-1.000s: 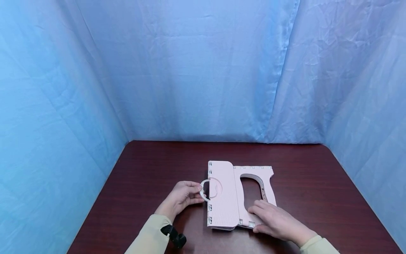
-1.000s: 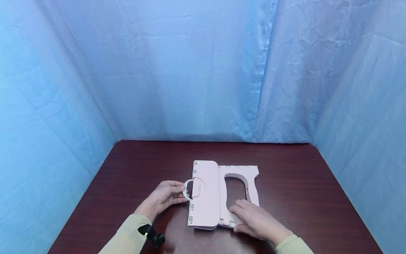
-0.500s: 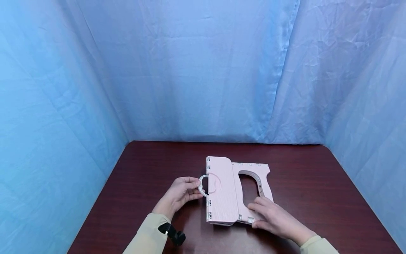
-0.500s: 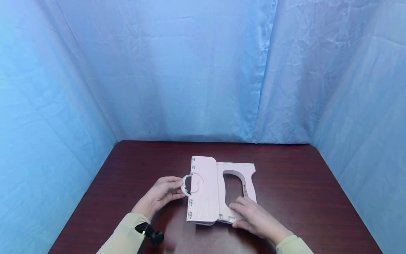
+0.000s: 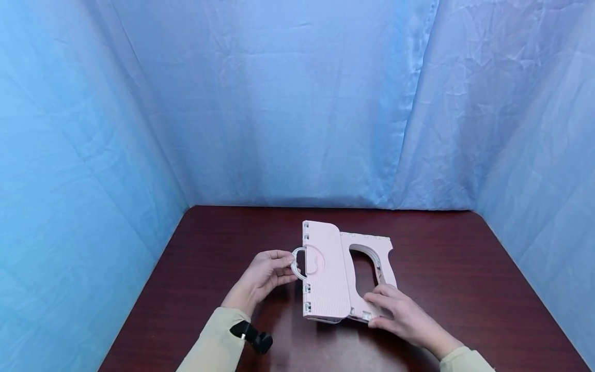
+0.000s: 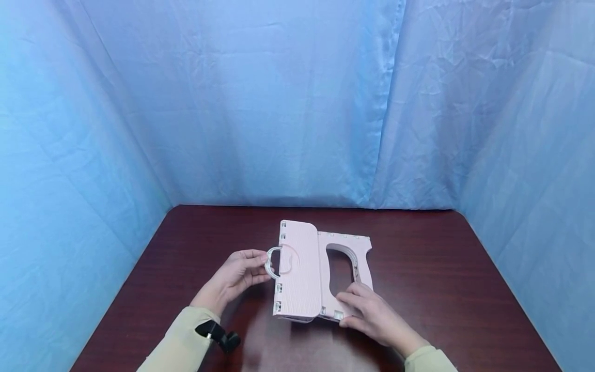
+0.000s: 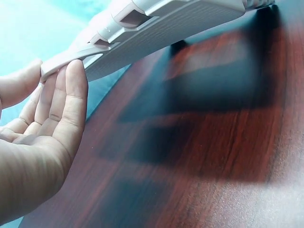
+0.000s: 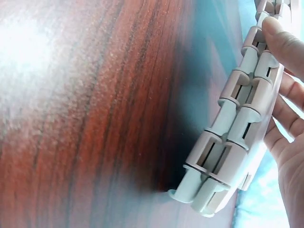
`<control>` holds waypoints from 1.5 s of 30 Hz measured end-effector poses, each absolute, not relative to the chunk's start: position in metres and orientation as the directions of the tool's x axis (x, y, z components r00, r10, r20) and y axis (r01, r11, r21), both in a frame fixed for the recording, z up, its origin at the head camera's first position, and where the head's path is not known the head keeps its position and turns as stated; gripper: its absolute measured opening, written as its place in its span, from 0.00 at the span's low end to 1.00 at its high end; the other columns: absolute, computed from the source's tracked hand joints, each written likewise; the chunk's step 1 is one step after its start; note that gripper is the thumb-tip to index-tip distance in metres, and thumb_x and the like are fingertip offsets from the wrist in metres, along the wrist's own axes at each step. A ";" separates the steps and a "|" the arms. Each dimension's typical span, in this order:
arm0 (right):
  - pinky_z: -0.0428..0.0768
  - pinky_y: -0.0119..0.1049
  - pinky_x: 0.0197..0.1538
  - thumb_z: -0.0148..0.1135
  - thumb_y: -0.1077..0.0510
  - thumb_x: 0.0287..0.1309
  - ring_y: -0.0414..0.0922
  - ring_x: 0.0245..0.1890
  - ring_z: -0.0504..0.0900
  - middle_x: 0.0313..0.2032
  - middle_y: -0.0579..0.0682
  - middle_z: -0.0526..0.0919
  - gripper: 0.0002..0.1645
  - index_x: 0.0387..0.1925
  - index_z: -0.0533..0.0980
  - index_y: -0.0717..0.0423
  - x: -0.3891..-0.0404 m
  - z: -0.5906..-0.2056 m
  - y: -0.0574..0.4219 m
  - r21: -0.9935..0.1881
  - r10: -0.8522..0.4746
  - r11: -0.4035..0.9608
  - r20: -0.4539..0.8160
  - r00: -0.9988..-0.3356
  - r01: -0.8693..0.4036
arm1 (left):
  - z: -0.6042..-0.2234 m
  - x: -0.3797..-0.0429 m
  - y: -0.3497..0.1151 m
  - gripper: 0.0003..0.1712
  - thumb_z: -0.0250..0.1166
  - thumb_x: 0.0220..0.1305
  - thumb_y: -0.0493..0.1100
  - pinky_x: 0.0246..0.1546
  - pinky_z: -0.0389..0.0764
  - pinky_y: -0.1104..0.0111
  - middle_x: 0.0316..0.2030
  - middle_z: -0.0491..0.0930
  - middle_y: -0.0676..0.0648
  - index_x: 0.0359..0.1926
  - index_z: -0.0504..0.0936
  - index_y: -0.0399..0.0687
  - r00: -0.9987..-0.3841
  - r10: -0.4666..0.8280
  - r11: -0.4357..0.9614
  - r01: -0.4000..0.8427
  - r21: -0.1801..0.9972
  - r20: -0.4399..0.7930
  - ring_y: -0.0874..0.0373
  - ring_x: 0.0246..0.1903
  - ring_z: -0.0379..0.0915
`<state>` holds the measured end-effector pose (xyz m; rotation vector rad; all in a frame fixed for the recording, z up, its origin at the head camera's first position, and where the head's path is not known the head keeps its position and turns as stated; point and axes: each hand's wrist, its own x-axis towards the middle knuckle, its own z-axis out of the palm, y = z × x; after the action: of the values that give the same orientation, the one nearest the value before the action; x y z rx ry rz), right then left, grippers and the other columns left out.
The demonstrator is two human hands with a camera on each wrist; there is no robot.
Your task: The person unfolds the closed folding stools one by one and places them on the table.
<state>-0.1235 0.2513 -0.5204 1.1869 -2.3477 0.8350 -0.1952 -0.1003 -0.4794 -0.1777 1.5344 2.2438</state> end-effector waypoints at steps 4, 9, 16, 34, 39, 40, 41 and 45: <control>0.71 0.21 0.50 0.81 0.52 0.43 0.36 0.43 0.78 0.47 0.43 0.80 0.31 0.52 0.82 0.55 -0.122 -0.521 0.250 -0.339 -0.569 0.477 0.584 -0.578 -0.811 | -0.475 -0.196 -0.100 0.03 0.62 0.69 0.30 0.35 0.88 0.61 0.27 0.85 0.43 0.41 0.81 0.38 -0.909 0.262 -0.317 -0.397 0.861 -0.323 0.53 0.28 0.85; 0.71 0.22 0.50 0.80 0.51 0.46 0.35 0.44 0.77 0.47 0.42 0.79 0.31 0.53 0.82 0.55 -0.122 -0.521 0.250 -0.343 -0.559 0.487 0.584 -0.589 -0.803 | -0.470 -0.196 -0.100 0.03 0.62 0.69 0.30 0.34 0.88 0.61 0.27 0.84 0.43 0.39 0.81 0.39 -0.914 0.263 -0.323 -0.386 0.864 -0.310 0.54 0.28 0.85; 0.72 0.24 0.48 0.79 0.53 0.48 0.35 0.43 0.77 0.47 0.43 0.80 0.31 0.55 0.82 0.58 -0.122 -0.520 0.249 -0.339 -0.543 0.493 0.600 -0.588 -0.801 | -0.461 -0.198 -0.099 0.03 0.63 0.69 0.30 0.34 0.88 0.61 0.27 0.83 0.44 0.41 0.80 0.39 -0.917 0.262 -0.336 -0.380 0.862 -0.302 0.55 0.27 0.84; 0.73 0.24 0.48 0.69 0.45 0.62 0.38 0.43 0.79 0.47 0.47 0.82 0.27 0.55 0.83 0.60 -0.127 -0.522 0.244 -0.296 -0.498 0.472 0.688 -0.528 -0.831 | -0.445 -0.198 -0.099 0.04 0.61 0.70 0.30 0.35 0.88 0.62 0.29 0.84 0.44 0.41 0.81 0.41 -0.926 0.272 -0.370 -0.353 0.859 -0.263 0.55 0.28 0.85; 0.73 0.24 0.50 0.69 0.45 0.61 0.39 0.45 0.79 0.47 0.48 0.82 0.27 0.55 0.83 0.59 -0.128 -0.522 0.242 -0.307 -0.483 0.480 0.689 -0.540 -0.822 | -0.440 -0.199 -0.099 0.04 0.62 0.70 0.30 0.35 0.88 0.62 0.29 0.85 0.44 0.42 0.80 0.40 -0.930 0.277 -0.384 -0.339 0.859 -0.243 0.55 0.28 0.85; 0.73 0.24 0.50 0.70 0.45 0.61 0.39 0.45 0.79 0.47 0.48 0.82 0.27 0.55 0.83 0.59 -0.128 -0.522 0.241 -0.310 -0.480 0.481 0.689 -0.542 -0.820 | -0.439 -0.199 -0.099 0.04 0.62 0.69 0.30 0.35 0.88 0.62 0.29 0.85 0.44 0.42 0.80 0.39 -0.931 0.278 -0.387 -0.336 0.859 -0.238 0.55 0.28 0.85; 0.73 0.24 0.50 0.70 0.46 0.60 0.39 0.45 0.79 0.47 0.48 0.82 0.28 0.55 0.83 0.59 -0.128 -0.522 0.241 -0.318 -0.478 0.484 0.684 -0.551 -0.815 | -0.437 -0.199 -0.099 0.04 0.62 0.69 0.30 0.36 0.88 0.62 0.29 0.85 0.44 0.43 0.80 0.39 -0.931 0.280 -0.389 -0.332 0.859 -0.233 0.55 0.29 0.85; 0.72 0.24 0.50 0.72 0.47 0.58 0.39 0.45 0.79 0.47 0.49 0.82 0.28 0.55 0.83 0.59 -0.128 -0.521 0.240 -0.337 -0.468 0.484 0.680 -0.564 -0.808 | -0.434 -0.200 -0.098 0.04 0.62 0.70 0.30 0.36 0.88 0.62 0.30 0.85 0.44 0.42 0.80 0.39 -0.934 0.274 -0.402 -0.329 0.854 -0.231 0.55 0.29 0.85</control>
<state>-0.1279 0.2397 -0.5208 1.0523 -2.2265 0.8872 -0.1996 -0.0983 -0.4338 -0.0758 1.4585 2.3651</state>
